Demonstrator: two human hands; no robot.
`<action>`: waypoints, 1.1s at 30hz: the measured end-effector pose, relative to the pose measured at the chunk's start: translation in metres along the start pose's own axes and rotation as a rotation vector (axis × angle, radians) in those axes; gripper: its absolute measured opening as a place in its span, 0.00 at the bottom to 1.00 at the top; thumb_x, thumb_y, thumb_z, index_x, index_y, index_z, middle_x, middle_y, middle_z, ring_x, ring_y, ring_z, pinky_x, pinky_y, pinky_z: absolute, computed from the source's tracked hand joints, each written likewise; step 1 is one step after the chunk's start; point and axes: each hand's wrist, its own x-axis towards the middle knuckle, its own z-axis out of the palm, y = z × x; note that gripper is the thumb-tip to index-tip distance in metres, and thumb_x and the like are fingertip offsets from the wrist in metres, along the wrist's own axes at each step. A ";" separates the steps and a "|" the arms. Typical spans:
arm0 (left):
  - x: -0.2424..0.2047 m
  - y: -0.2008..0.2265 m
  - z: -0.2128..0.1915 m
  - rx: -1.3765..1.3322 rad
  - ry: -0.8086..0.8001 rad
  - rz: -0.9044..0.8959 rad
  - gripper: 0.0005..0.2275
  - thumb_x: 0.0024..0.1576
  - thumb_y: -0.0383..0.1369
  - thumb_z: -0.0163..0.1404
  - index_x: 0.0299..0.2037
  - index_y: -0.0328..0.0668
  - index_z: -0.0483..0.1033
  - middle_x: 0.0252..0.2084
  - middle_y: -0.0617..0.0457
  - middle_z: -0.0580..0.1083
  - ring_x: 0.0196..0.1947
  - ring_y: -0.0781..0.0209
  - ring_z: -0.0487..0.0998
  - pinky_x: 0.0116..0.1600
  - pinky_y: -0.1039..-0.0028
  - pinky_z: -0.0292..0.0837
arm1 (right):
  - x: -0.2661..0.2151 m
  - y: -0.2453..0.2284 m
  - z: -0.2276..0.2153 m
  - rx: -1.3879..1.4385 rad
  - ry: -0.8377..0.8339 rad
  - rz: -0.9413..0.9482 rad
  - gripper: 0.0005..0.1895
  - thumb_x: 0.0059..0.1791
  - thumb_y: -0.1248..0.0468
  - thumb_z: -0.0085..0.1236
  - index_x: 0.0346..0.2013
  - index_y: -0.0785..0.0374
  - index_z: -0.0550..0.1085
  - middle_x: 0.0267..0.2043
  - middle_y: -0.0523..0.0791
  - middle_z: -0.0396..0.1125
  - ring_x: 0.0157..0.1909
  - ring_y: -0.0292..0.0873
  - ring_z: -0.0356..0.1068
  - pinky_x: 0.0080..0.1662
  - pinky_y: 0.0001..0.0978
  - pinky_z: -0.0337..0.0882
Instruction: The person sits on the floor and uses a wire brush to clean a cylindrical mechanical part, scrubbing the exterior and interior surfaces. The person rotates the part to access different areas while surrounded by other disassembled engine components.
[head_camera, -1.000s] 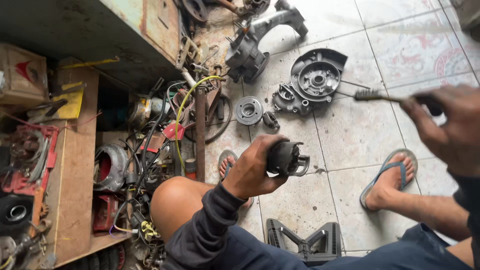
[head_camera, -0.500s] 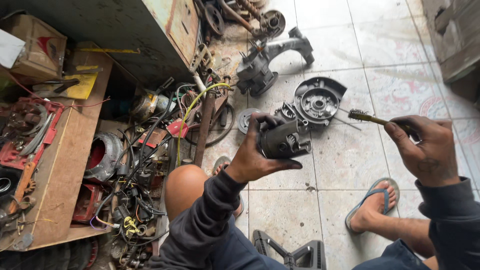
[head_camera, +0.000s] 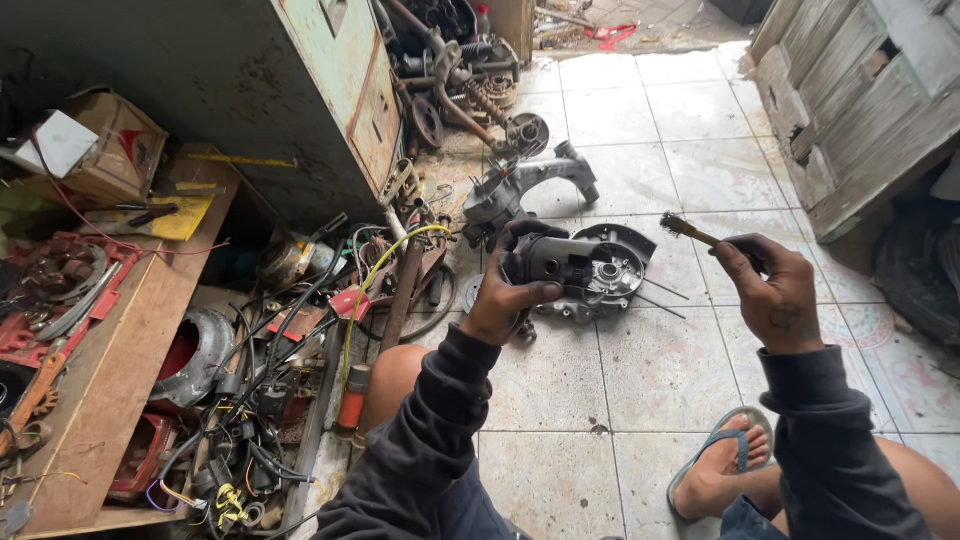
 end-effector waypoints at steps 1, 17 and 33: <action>0.003 -0.003 -0.007 0.001 -0.002 0.006 0.29 0.41 0.22 0.60 0.54 0.40 0.60 0.52 0.40 0.68 0.50 0.50 0.72 0.54 0.62 0.72 | 0.003 -0.003 0.000 0.000 0.001 -0.006 0.11 0.53 0.59 0.53 0.35 0.65 0.74 0.29 0.41 0.65 0.34 0.36 0.61 0.39 0.27 0.59; 0.042 -0.042 -0.011 -0.659 0.516 -0.282 0.08 0.47 0.29 0.53 0.35 0.35 0.74 0.35 0.44 0.75 0.37 0.52 0.76 0.45 0.64 0.73 | 0.025 -0.005 0.017 0.181 -0.008 -0.001 0.11 0.52 0.58 0.49 0.34 0.62 0.74 0.27 0.39 0.62 0.33 0.34 0.57 0.38 0.24 0.56; 0.046 -0.069 -0.003 -0.511 0.492 -0.218 0.21 0.58 0.44 0.45 0.51 0.33 0.71 0.38 0.41 0.76 0.37 0.55 0.79 0.43 0.68 0.77 | 0.023 -0.019 0.042 0.218 -0.110 -0.073 0.09 0.52 0.60 0.53 0.34 0.62 0.76 0.18 0.46 0.59 0.28 0.35 0.57 0.35 0.30 0.63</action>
